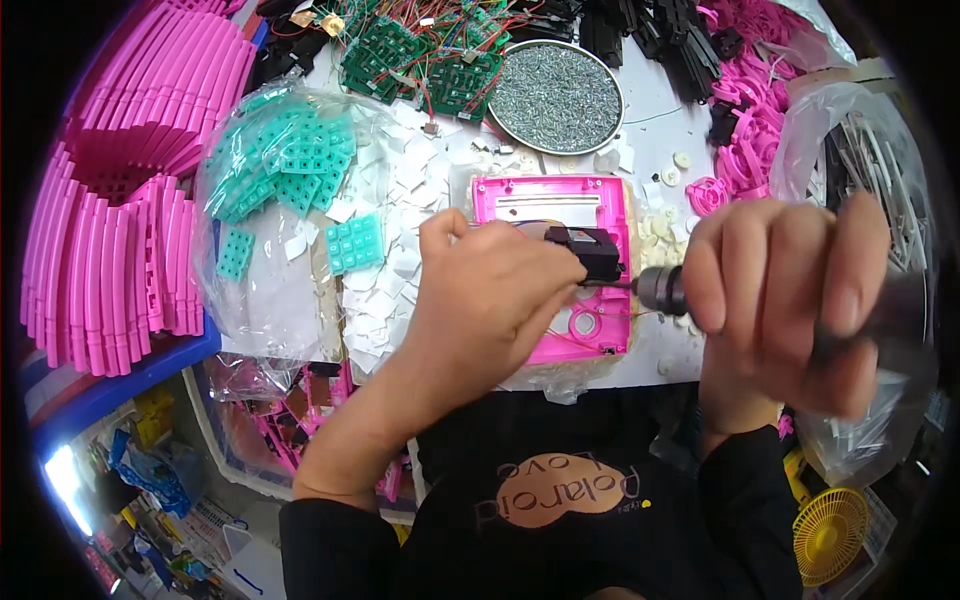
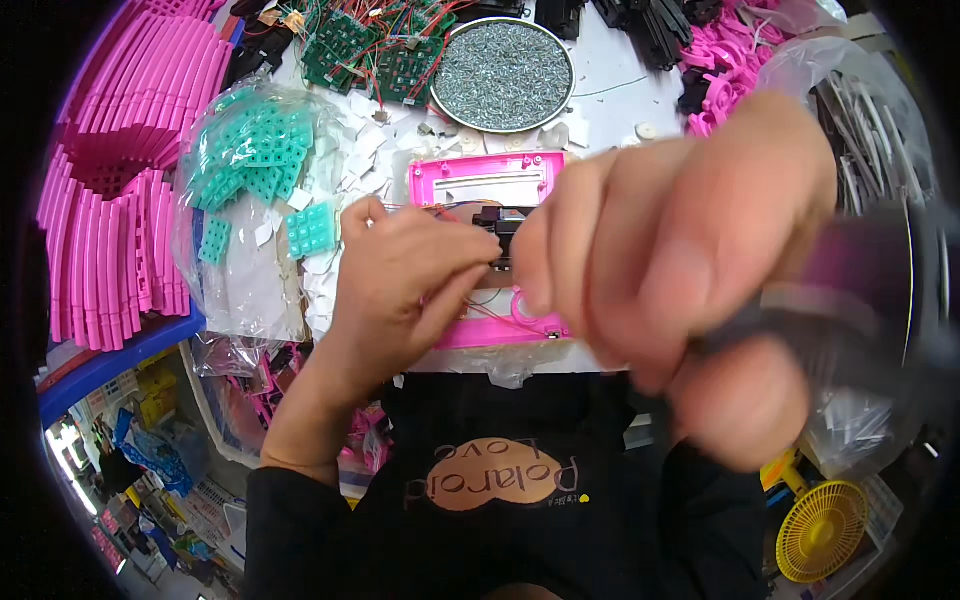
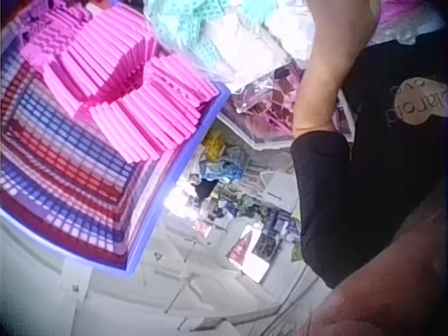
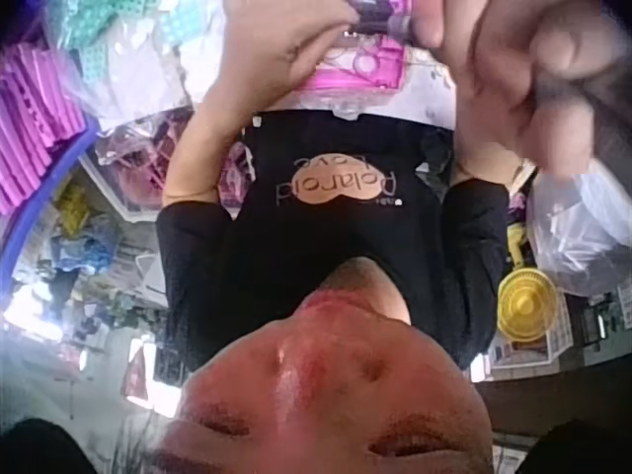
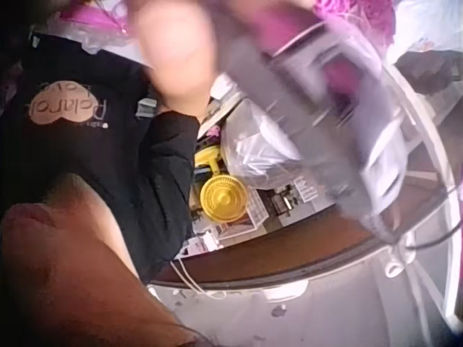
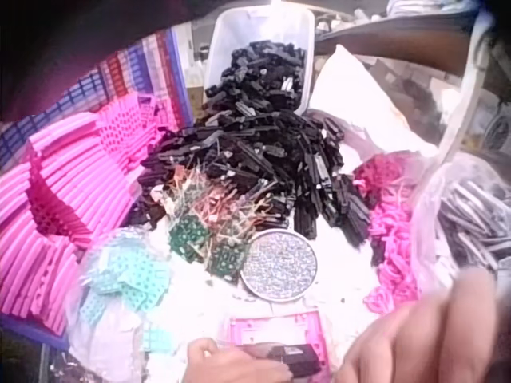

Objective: Assemble and decorate a toy cash register using various plastic components and a glue gun.

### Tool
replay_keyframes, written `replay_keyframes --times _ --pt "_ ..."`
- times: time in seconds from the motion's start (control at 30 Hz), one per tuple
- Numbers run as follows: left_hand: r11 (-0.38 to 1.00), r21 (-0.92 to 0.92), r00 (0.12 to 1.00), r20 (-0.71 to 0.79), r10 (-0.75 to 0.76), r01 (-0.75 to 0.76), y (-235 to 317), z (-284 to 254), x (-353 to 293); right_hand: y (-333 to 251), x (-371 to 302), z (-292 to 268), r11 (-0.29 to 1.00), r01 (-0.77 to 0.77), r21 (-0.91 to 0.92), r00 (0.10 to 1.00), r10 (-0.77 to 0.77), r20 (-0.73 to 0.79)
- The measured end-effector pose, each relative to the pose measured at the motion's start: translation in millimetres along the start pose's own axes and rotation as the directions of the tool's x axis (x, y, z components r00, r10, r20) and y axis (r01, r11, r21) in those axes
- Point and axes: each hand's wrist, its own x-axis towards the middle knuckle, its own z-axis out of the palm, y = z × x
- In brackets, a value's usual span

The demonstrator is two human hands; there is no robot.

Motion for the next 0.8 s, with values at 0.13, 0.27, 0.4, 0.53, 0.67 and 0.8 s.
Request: replay_keyframes --times 0.13,0.27,0.4,0.53,0.67,0.8 --pt "0.995 -0.070 0.997 0.002 -0.073 0.073 3 5 -16 9 -2 15 0.999 0.013 -0.047 1.000 -0.012 0.008" --pt "0.998 -0.050 0.999 -0.020 -0.026 0.025 -2 8 -16 8 -4 21 0.996 -0.028 -0.080 0.999 0.024 -0.048" --pt "0.999 0.002 0.999 -0.022 0.043 -0.043 -1 5 -8 10 -5 19 0.998 -0.033 -0.059 0.998 0.030 -0.050" --pt "0.996 -0.011 0.988 0.127 -0.083 0.085 -37 -13 23 8 -8 12 0.994 -0.019 -0.107 0.996 0.009 -0.094" --pt "0.983 0.106 0.893 0.412 -0.182 0.151 -39 -18 47 5 -7 5 0.989 -0.019 -0.149 0.999 0.011 -0.053" --pt "0.974 0.083 0.834 0.503 -0.225 0.213 -40 -11 55 4 -7 2 0.988 -0.017 -0.156 0.999 0.011 -0.041"
